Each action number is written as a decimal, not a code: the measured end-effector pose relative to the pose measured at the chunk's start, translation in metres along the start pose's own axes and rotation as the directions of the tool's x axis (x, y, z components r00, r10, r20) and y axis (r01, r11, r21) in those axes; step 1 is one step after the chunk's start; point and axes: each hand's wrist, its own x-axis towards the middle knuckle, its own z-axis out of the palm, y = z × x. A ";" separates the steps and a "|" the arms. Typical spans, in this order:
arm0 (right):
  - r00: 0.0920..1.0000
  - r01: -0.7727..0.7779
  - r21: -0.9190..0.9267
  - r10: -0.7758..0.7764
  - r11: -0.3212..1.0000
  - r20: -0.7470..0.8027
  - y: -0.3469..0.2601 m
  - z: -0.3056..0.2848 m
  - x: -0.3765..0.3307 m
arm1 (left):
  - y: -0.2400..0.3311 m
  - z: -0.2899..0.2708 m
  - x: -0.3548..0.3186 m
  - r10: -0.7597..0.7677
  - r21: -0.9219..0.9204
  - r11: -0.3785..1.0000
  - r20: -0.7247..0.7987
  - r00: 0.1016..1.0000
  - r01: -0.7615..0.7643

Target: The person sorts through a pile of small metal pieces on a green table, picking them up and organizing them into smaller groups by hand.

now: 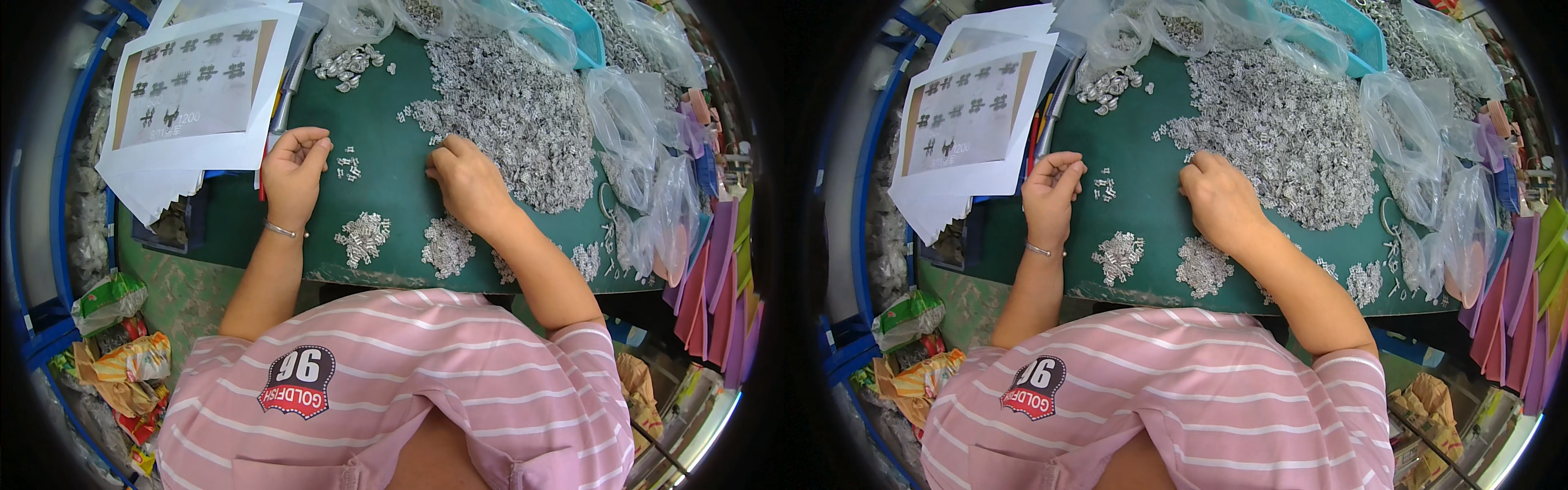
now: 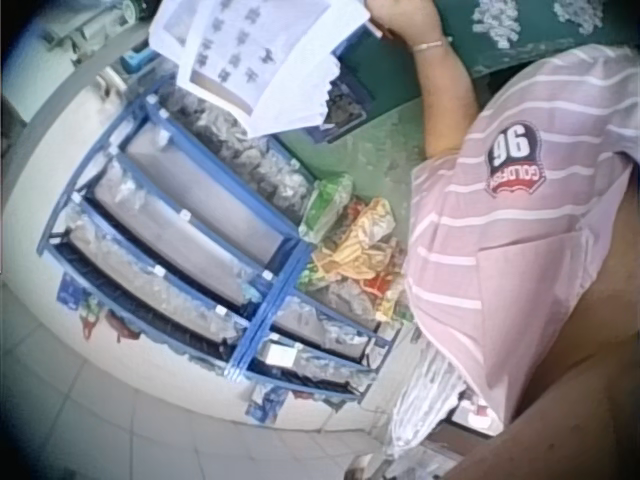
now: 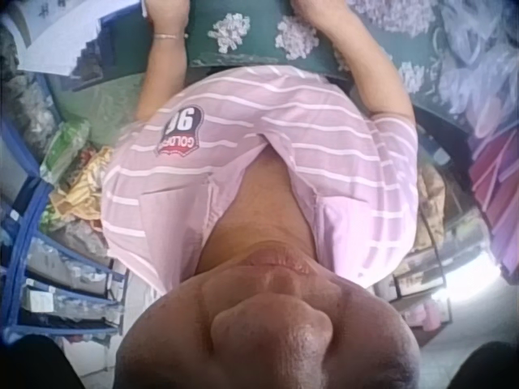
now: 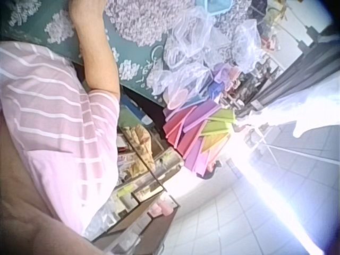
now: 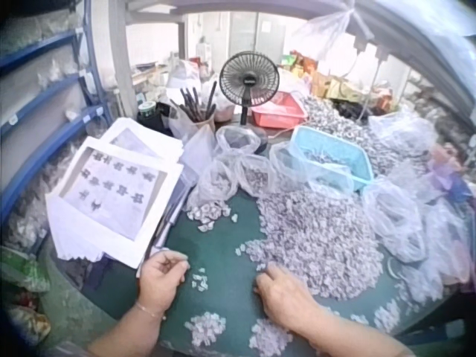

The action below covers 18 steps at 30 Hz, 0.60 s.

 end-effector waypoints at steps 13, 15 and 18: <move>0.980 0.198 0.222 -0.185 0.955 -0.076 -0.032 0.011 -0.016 | 0.002 0.001 0.000 0.023 0.037 0.999 0.004 1.000 -0.023; 0.970 0.243 0.331 -0.225 0.912 -0.093 -0.055 0.019 -0.019 | -0.001 0.000 0.001 0.030 0.047 0.998 0.002 1.000 -0.030; 0.980 0.197 0.318 -0.189 0.927 -0.055 -0.056 0.014 -0.020 | -0.002 -0.002 0.000 0.029 0.047 0.998 0.006 1.000 -0.030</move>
